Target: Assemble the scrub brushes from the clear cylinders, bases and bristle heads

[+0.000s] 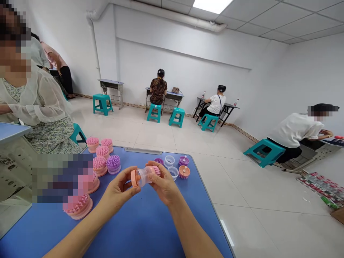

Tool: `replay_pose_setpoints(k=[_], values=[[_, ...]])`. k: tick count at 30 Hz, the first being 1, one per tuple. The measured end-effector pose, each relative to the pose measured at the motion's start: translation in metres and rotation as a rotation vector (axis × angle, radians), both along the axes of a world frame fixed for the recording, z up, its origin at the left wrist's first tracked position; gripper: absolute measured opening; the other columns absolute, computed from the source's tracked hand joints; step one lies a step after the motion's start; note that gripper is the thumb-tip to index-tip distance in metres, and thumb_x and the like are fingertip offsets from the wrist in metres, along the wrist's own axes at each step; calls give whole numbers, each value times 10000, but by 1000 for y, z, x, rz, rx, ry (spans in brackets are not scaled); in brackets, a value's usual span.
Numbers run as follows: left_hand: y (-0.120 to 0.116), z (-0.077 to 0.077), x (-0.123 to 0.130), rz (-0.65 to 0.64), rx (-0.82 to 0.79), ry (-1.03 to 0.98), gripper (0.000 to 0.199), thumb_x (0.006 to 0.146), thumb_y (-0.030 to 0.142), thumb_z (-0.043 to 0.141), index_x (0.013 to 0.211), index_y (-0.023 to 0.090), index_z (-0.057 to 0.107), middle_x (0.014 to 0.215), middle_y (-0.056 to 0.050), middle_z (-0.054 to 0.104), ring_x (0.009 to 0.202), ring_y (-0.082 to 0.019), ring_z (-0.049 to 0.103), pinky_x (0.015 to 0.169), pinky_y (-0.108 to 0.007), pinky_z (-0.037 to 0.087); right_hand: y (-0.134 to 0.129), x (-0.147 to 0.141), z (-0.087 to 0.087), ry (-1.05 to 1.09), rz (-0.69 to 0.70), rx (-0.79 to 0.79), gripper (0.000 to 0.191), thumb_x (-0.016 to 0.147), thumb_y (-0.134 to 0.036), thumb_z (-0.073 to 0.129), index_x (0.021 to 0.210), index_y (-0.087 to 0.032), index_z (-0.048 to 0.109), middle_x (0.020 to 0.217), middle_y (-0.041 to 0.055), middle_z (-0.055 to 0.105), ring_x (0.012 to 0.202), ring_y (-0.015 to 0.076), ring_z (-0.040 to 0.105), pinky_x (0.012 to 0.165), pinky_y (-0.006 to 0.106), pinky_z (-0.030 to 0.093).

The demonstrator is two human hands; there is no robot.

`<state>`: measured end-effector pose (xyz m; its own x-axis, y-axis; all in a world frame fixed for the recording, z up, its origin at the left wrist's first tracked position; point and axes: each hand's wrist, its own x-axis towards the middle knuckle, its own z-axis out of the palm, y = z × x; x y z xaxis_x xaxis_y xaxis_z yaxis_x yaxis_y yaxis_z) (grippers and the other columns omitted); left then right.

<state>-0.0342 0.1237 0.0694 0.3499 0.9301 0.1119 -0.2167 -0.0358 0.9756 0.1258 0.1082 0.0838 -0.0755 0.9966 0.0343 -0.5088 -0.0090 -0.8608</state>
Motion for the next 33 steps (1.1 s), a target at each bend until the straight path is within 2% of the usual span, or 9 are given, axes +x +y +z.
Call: replay_pose_setpoints(k=[8,16,27,33], values=[[-1,0,-2,-7,-5,32,548,600,213,719,1111,193,522,1108,-83,610,1011,-255,589,818,-362,516,-1,-2,1,-34,-20,19,330,627,-273,768,937,-243,658,984,29,595,814,161,552,729,290,466],[-3,8,-1,9,2,74,546,589,230,713,1098,178,523,1126,-94,599,1019,-255,586,833,-368,516,-3,-6,1,-58,-35,15,323,630,-255,764,932,-240,651,921,17,596,789,151,546,721,276,465],[-4,10,-2,58,25,138,562,594,250,707,1123,176,532,1111,-91,606,978,-252,605,841,-389,518,-5,-7,1,-259,-118,91,354,640,-276,753,970,-240,629,861,0,577,741,133,518,688,252,439],[-3,6,-3,113,152,235,535,627,282,694,1137,196,557,1130,-76,613,960,-242,611,858,-398,506,-7,-7,3,-372,-155,134,344,651,-269,741,975,-245,629,857,-1,584,723,141,523,667,258,440]])
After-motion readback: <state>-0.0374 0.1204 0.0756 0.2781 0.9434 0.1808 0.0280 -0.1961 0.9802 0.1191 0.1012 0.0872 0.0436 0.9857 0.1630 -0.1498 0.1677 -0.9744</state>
